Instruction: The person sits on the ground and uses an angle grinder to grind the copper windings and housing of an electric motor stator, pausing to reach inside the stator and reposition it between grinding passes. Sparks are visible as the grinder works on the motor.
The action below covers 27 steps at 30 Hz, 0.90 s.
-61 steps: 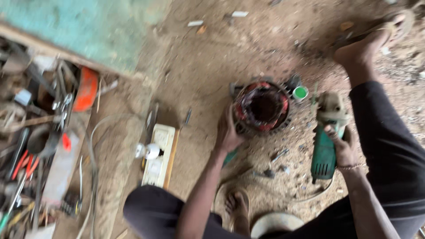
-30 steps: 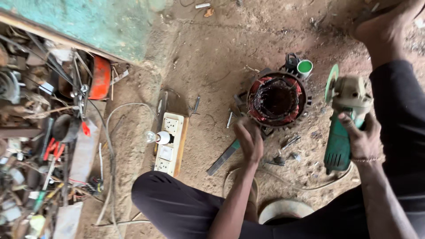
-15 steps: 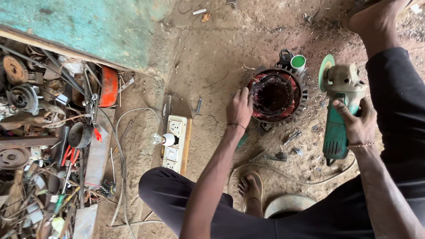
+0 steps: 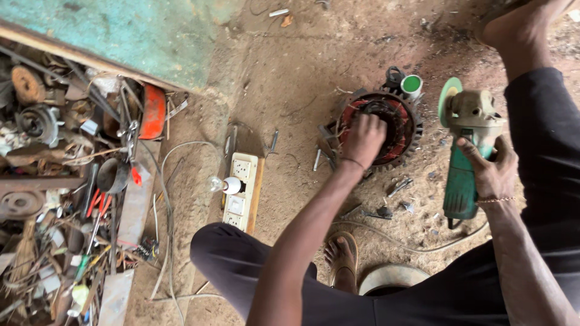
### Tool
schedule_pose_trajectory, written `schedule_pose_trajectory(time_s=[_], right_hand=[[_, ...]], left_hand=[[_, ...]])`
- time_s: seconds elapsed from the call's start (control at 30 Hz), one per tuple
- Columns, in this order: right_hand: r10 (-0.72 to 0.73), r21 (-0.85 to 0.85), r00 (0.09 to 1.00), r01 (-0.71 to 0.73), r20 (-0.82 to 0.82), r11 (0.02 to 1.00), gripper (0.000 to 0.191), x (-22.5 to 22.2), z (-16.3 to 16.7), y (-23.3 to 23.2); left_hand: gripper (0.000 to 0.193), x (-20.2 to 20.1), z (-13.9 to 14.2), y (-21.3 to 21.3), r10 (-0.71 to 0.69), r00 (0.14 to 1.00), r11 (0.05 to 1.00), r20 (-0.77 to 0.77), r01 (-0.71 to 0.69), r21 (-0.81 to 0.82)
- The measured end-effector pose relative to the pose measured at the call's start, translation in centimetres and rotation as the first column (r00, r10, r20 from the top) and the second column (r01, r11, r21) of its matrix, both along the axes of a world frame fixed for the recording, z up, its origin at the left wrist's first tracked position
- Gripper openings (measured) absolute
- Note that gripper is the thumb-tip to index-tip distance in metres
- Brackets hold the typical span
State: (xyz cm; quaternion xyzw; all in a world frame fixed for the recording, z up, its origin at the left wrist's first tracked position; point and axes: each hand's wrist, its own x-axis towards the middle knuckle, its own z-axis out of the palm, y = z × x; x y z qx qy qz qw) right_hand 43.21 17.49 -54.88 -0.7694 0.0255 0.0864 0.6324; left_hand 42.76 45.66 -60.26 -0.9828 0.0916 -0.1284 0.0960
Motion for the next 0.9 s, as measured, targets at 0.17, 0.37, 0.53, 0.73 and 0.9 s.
schedule_pose_trajectory(time_s=[0.17, 0.37, 0.53, 0.73, 0.9], right_hand=[[0.001, 0.067, 1.0, -0.001, 0.004, 0.998, 0.072, -0.5, -2.2, -0.3], [0.015, -0.087, 1.0, -0.017, -0.026, 0.996, 0.068, -0.1, -4.6, -0.9], [0.016, -0.086, 1.0, -0.017, -0.006, 0.996, 0.061, -0.6, -4.5, -1.2], [-0.002, -0.005, 1.0, 0.002, 0.004, 1.0, 0.065, -0.8, -3.4, -0.3], [-0.011, -0.033, 0.998, 0.009, -0.058, 0.999, 0.08, -0.8, -2.7, -0.5]], left_hand=[[0.012, 0.2, -1.8, -2.7, 0.047, 0.98, 0.991, -0.194, -0.022, 0.128], [0.032, 0.8, -2.4, -2.7, 0.102, 0.979, 0.995, -0.174, -0.104, -0.004], [0.048, -4.5, 1.8, 0.0, 0.036, 0.999, 0.718, -0.024, -0.043, -0.694], [0.066, -8.1, 6.2, 1.0, 0.451, 0.888, 0.713, -0.09, -0.419, -0.563], [0.092, -7.4, 5.2, -1.1, 0.532, 0.845, 0.684, -0.043, -0.459, -0.567]])
